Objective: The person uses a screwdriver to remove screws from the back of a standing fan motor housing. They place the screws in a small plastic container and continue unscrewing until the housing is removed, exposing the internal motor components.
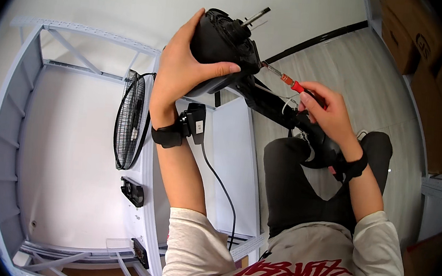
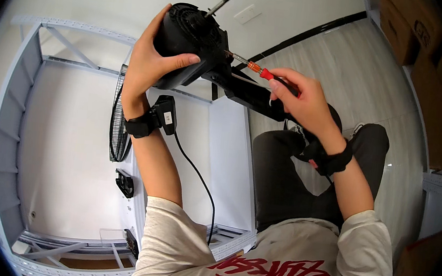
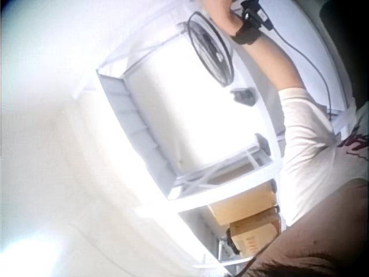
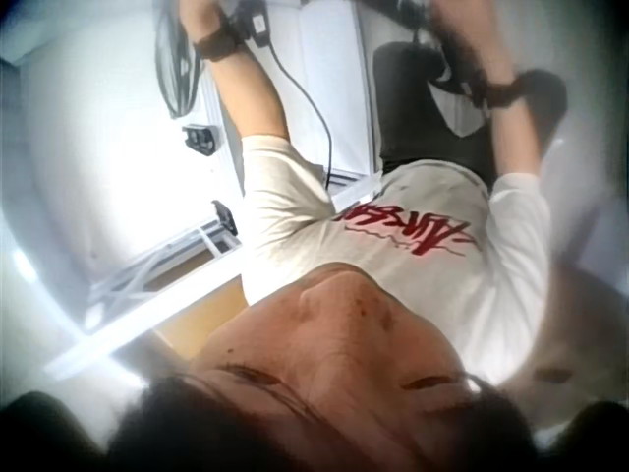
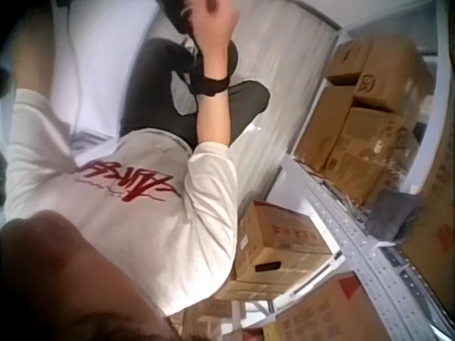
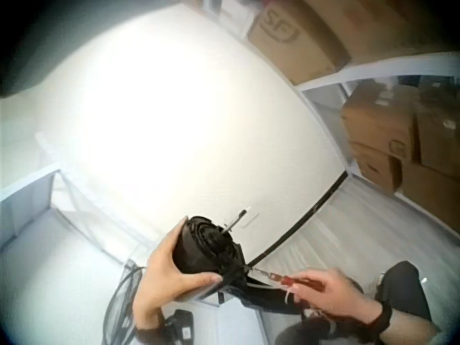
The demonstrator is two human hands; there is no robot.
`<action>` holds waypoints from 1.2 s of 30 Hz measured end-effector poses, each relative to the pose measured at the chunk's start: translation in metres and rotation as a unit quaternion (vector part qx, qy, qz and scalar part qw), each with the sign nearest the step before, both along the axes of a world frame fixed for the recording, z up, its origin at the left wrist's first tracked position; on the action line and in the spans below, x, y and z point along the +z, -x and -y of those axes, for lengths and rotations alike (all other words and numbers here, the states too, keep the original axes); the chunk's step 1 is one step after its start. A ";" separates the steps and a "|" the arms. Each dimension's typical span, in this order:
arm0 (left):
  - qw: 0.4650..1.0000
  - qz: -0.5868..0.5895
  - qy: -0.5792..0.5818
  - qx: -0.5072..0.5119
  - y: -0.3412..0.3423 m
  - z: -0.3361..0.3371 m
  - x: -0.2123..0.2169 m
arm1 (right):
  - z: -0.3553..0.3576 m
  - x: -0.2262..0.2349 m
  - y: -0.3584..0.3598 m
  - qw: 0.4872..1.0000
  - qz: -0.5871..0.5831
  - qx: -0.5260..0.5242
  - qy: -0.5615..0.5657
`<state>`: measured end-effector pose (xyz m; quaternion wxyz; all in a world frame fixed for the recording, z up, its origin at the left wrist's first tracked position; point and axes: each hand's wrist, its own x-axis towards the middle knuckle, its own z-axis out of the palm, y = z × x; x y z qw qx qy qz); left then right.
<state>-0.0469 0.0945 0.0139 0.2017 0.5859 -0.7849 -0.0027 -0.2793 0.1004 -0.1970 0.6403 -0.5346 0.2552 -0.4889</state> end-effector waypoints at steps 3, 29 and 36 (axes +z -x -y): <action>1.000 -0.004 0.016 -0.003 0.003 -0.001 -0.001 | -0.023 0.000 -0.010 0.991 -0.030 -0.107 0.074; 0.999 -0.011 0.036 -0.010 0.002 0.002 -0.005 | -0.041 0.002 -0.033 0.948 -0.099 -0.261 0.150; 0.999 -0.019 0.027 -0.005 0.002 0.003 -0.004 | -0.041 0.003 -0.036 0.925 -0.114 -0.294 0.212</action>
